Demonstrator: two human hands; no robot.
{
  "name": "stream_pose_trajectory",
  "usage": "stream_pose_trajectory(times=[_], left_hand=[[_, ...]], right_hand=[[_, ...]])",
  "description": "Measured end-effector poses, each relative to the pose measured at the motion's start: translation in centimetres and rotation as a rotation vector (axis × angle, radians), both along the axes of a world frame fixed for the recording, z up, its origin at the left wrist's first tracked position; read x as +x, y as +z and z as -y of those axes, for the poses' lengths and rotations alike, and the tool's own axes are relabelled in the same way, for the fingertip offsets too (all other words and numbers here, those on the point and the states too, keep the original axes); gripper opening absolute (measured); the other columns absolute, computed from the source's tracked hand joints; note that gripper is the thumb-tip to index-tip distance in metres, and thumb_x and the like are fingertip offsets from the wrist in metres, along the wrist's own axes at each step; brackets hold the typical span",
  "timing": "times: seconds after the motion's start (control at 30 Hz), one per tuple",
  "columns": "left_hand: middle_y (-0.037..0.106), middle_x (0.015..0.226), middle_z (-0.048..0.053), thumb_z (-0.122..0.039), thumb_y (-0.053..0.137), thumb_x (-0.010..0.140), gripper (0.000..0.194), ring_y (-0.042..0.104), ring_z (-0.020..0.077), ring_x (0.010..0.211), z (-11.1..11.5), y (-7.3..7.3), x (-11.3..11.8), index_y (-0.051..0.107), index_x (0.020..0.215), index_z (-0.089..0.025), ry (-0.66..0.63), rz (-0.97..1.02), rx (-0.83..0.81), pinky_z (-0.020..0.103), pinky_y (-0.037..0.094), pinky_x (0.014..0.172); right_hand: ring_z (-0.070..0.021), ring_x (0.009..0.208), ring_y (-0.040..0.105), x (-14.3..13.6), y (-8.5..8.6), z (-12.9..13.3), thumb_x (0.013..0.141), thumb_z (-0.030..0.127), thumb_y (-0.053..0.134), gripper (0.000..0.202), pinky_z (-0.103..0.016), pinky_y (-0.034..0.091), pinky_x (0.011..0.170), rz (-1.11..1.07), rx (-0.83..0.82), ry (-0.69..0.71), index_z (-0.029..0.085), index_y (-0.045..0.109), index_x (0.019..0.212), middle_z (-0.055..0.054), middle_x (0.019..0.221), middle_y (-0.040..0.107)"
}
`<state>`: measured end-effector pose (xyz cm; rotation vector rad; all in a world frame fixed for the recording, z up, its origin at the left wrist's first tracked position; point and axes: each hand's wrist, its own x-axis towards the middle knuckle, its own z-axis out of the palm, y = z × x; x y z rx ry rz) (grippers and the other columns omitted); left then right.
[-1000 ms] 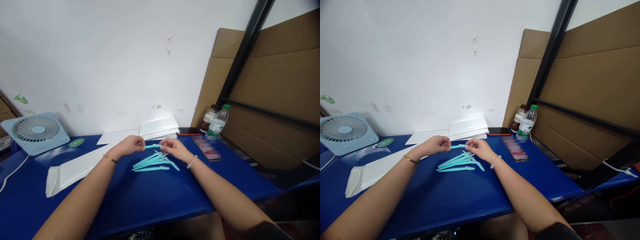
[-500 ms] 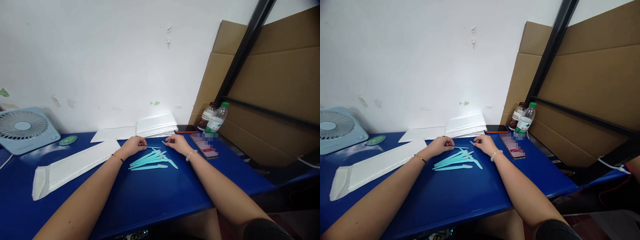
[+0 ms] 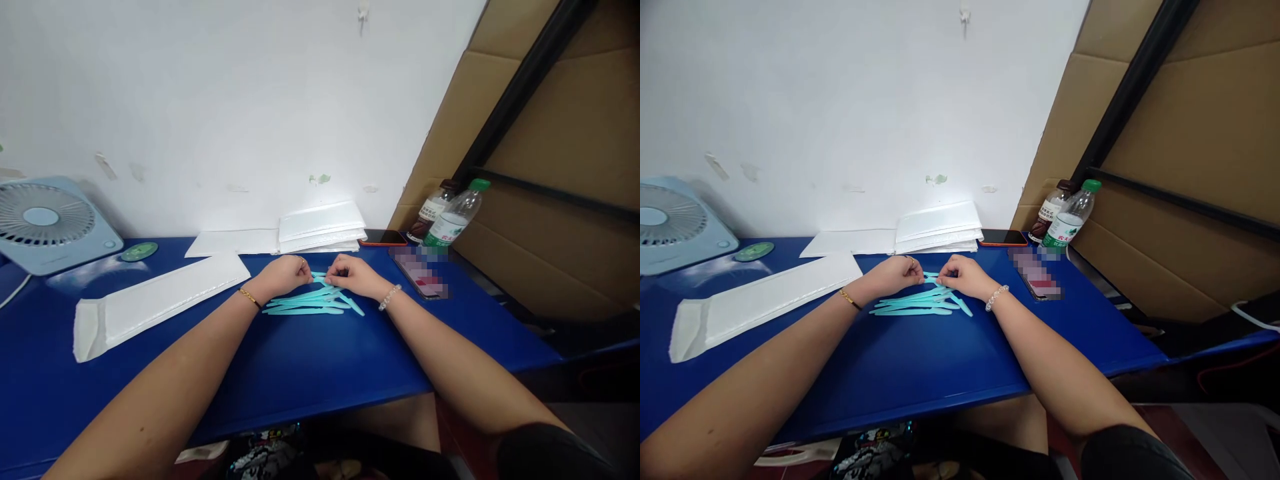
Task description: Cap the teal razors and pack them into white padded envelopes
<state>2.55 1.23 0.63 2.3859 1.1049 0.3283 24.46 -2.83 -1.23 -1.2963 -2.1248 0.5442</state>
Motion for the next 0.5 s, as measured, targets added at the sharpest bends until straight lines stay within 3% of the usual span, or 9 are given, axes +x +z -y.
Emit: stream_pose_trajectory(times=[0.23, 0.37, 0.43, 0.5], left_hand=[[0.066, 0.082, 0.003, -0.034, 0.052, 0.081, 0.022, 0.057, 0.0166, 0.067, -1.1, 0.7, 0.6, 0.065, 0.073, -0.018, 0.071, -0.059, 0.326, 0.03, 0.038, 0.065], [0.065, 0.092, 0.004, -0.042, 0.055, 0.079, 0.028, 0.059, 0.02, 0.083, -1.7, 0.1, 0.0, 0.064, 0.094, -0.02, 0.071, -0.033, 0.289, 0.03, 0.041, 0.071], [0.063, 0.099, 0.005, -0.047, 0.057, 0.077, 0.038, 0.058, 0.021, 0.089, -1.9, -0.4, -0.4, 0.062, 0.104, -0.021, 0.011, -0.025, 0.258, 0.029, 0.042, 0.073], [0.063, 0.097, 0.005, -0.046, 0.057, 0.077, 0.036, 0.058, 0.0202, 0.087, -2.1, -0.9, -0.7, 0.062, 0.101, -0.021, -0.039, -0.034, 0.215, 0.029, 0.042, 0.071]], right_hand=[[-0.0132, 0.068, 0.056, 2.6, -0.1, -1.6, 0.075, 0.036, 0.067, 0.02, -0.025, 0.042, 0.063, -0.052, 0.016, -0.188, 0.017, 0.072, 0.075, -0.002, 0.076, 0.063], [-0.0141, 0.07, 0.057, 3.7, 0.1, -1.9, 0.074, 0.037, 0.067, 0.02, -0.025, 0.042, 0.064, 0.034, 0.013, -0.269, 0.018, 0.073, 0.077, -0.003, 0.077, 0.066], [-0.0137, 0.069, 0.056, 3.7, 1.0, -1.2, 0.075, 0.037, 0.065, 0.021, -0.025, 0.042, 0.064, 0.06, 0.034, -0.267, 0.017, 0.072, 0.078, -0.003, 0.077, 0.066], [-0.0123, 0.064, 0.055, 3.5, 2.3, 0.0, 0.075, 0.04, 0.065, 0.024, -0.024, 0.041, 0.06, 0.087, -0.018, -0.221, 0.016, 0.07, 0.075, -0.002, 0.072, 0.065]])
